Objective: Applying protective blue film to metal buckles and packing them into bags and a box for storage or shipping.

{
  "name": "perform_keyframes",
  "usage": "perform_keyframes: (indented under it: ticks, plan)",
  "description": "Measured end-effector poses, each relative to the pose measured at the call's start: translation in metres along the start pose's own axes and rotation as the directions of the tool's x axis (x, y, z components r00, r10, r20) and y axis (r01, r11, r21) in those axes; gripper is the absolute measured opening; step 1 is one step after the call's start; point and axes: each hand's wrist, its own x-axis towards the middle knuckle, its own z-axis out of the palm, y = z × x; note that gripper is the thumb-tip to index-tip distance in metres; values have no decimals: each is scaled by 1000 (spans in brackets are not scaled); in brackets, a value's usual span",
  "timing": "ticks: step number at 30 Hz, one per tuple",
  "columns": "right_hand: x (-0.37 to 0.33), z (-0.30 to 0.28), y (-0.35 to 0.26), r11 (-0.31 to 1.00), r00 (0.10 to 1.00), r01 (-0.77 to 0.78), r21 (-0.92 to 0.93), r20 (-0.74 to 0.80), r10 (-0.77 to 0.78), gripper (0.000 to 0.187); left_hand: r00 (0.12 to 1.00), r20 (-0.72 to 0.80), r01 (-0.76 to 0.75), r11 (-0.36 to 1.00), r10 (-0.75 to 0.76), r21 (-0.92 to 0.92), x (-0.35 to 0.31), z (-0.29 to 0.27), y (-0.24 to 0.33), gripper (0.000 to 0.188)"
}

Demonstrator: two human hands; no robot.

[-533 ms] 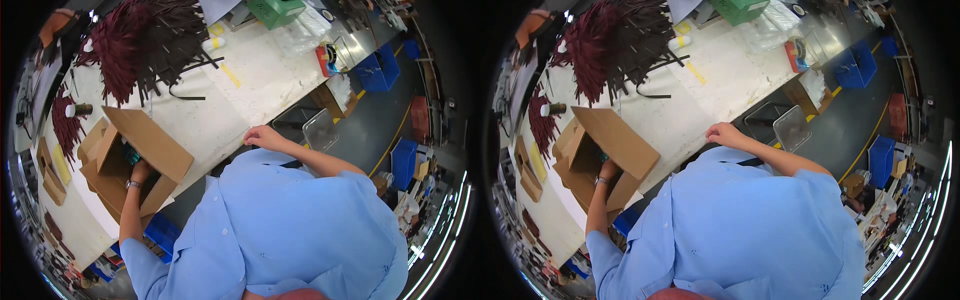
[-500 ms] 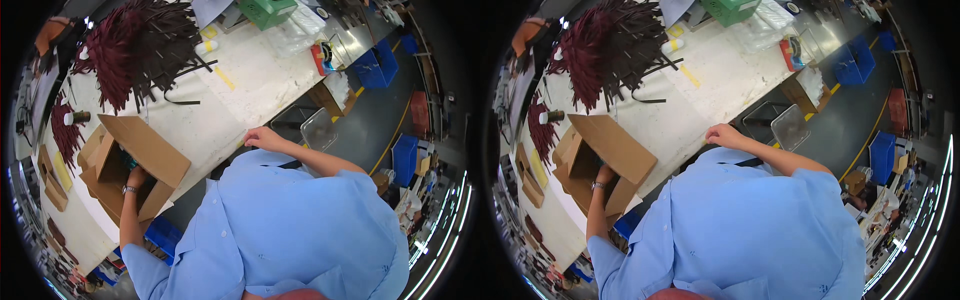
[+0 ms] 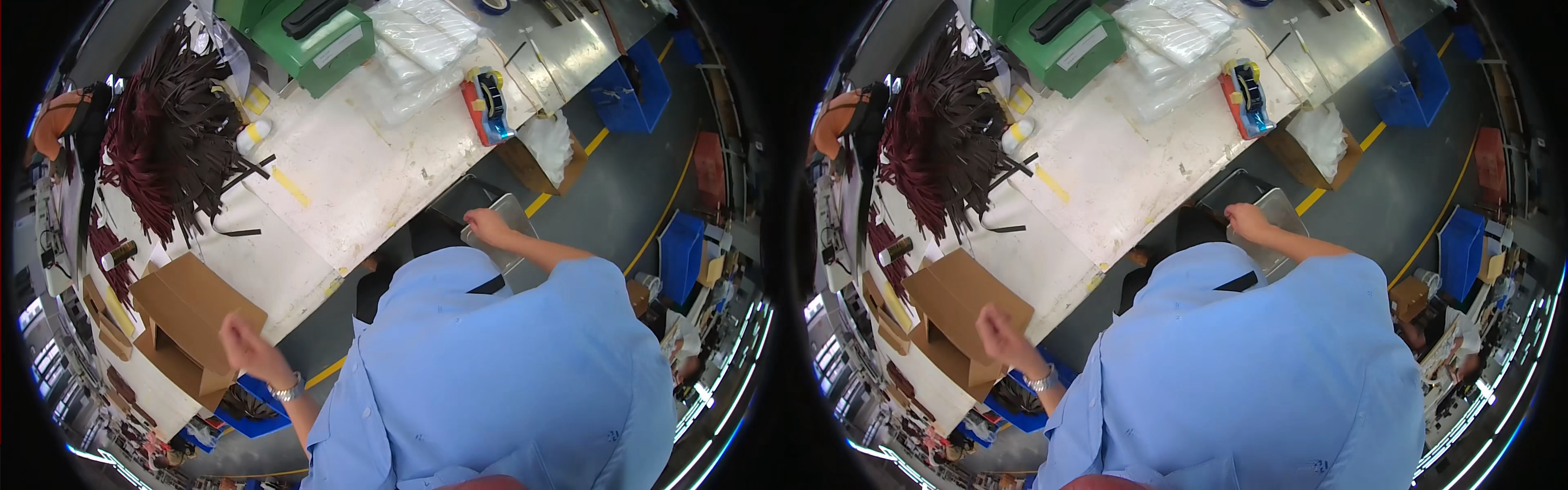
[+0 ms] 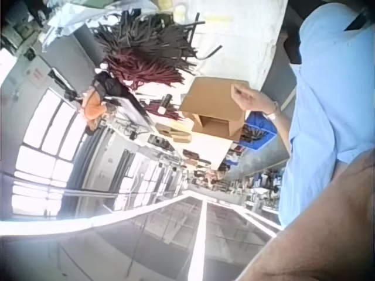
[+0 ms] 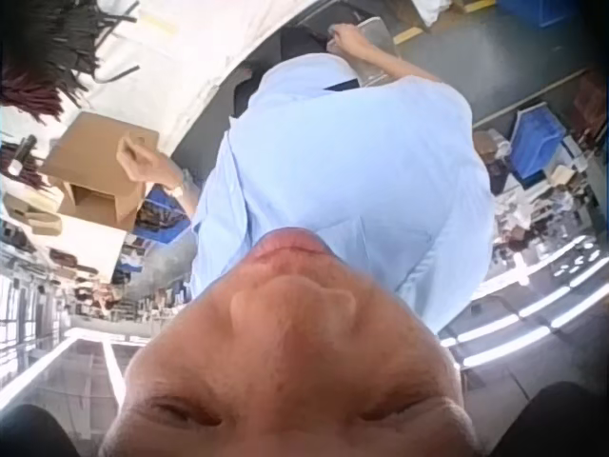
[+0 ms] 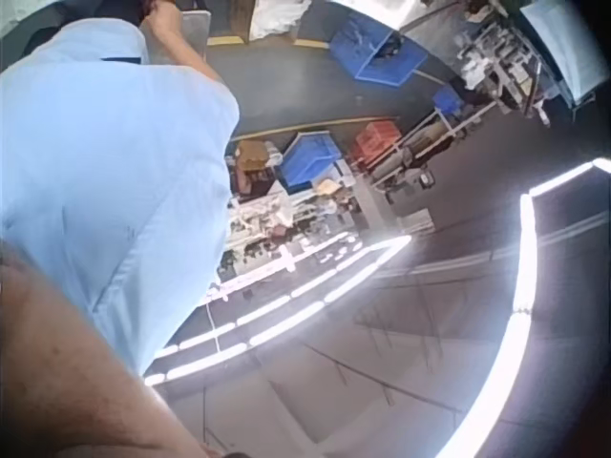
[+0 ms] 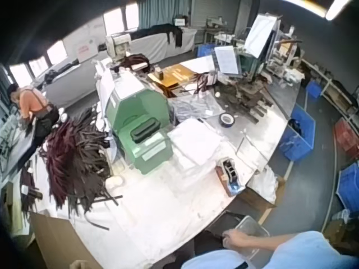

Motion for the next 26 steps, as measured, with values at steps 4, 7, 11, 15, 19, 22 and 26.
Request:
perform_keyframes:
  ticks: [4,7,11,15,19,22,26]
  plan:
    - [-12,40,84,962,982,-102,-252,128,138,19,652,552,-520,836,520,-173,-31,172,12,31]
    - [-1,44,118,918,952,-54,-392,257,165,23,460,658,-622,745,596,-240,-24,248,2,51]
    - [18,51,138,856,935,135,-500,350,57,35,455,652,-694,701,606,-167,-32,293,-23,61]
    - [42,76,167,678,866,362,-639,499,8,65,524,639,-698,714,562,-55,-44,301,-50,64]
    - [61,91,182,698,825,283,-658,538,173,68,533,645,-653,751,547,-97,-44,301,-48,64]
    - [101,92,201,792,700,315,-524,691,179,32,550,627,-652,753,552,-91,-38,304,-50,63]
    - [141,93,177,759,679,383,-527,717,155,31,553,635,-621,775,539,-116,-44,302,-66,63]
